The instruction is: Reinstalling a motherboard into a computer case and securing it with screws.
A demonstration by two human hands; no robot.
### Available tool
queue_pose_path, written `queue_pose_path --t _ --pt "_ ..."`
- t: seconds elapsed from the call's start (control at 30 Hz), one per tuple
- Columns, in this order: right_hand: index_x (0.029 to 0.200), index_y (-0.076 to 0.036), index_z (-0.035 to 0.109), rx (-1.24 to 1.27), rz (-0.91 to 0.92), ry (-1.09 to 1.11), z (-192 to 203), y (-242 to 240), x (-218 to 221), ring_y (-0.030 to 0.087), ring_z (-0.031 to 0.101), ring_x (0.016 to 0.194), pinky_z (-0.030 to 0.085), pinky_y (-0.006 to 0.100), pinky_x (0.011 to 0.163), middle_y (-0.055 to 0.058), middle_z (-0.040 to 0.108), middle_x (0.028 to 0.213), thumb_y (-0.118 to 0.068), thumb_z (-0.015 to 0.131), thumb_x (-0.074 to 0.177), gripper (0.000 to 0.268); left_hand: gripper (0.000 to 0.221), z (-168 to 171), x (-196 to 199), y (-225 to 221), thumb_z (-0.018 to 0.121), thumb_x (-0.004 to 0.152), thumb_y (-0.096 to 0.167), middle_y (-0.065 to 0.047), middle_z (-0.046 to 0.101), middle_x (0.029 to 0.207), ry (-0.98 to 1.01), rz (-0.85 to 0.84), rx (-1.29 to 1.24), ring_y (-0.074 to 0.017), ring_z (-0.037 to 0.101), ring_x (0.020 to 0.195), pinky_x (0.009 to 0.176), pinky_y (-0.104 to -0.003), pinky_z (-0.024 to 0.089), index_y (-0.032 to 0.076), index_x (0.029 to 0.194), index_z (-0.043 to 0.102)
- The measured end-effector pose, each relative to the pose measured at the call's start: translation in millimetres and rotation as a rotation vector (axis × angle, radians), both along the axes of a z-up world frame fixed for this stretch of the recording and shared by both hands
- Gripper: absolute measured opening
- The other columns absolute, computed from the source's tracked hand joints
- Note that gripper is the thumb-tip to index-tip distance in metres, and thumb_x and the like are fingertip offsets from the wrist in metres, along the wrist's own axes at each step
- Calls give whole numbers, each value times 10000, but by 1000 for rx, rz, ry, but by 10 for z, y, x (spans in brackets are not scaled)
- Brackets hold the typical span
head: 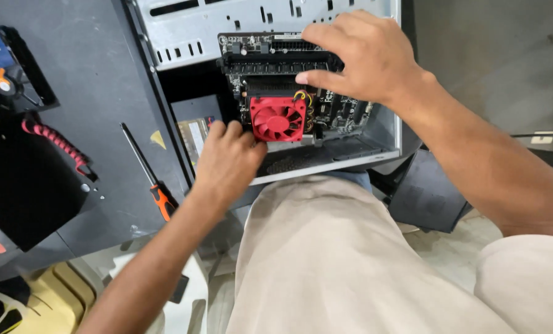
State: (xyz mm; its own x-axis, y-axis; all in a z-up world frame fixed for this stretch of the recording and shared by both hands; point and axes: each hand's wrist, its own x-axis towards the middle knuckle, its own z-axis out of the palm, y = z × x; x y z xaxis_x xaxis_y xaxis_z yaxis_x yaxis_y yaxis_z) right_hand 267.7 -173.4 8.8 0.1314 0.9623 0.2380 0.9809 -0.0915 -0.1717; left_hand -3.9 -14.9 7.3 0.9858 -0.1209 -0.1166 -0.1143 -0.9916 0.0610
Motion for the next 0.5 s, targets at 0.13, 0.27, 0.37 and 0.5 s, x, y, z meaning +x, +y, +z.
queue_pose_path --t 0.13,0.27,0.37,0.5 --pt "1204 -151 704 -2 -13 -42 -32 -65 -79 237 621 721 479 362 559 27 580 801 -697 543 1110 577 174 -94 -82 74 724 785 112 54 540 718 -100 0 -39 -245 459 824 696 -396 367 255 696 677" --pt "1197 -98 708 34 36 -62 -60 -105 -101 233 616 717 504 352 612 48 584 811 -662 503 1138 602 117 -69 -141 9 689 807 184 35 584 770 -151 98 -12 -277 489 892 749 -440 386 228 701 711" --pt "1200 -120 716 59 28 -113 -32 -120 -100 217 616 733 497 331 621 27 575 817 -663 528 1148 577 119 -52 -141 -37 690 801 167 4 586 795 -171 168 37 -278 480 898 771 -439 386 220 698 718" --pt "1132 -174 725 51 -24 -223 112 -124 -132 158 628 725 454 279 581 -19 595 797 -688 462 1169 579 170 -22 -117 -83 659 681 55 -58 469 839 -217 260 77 -296 418 807 702 -426 328 184 578 615"
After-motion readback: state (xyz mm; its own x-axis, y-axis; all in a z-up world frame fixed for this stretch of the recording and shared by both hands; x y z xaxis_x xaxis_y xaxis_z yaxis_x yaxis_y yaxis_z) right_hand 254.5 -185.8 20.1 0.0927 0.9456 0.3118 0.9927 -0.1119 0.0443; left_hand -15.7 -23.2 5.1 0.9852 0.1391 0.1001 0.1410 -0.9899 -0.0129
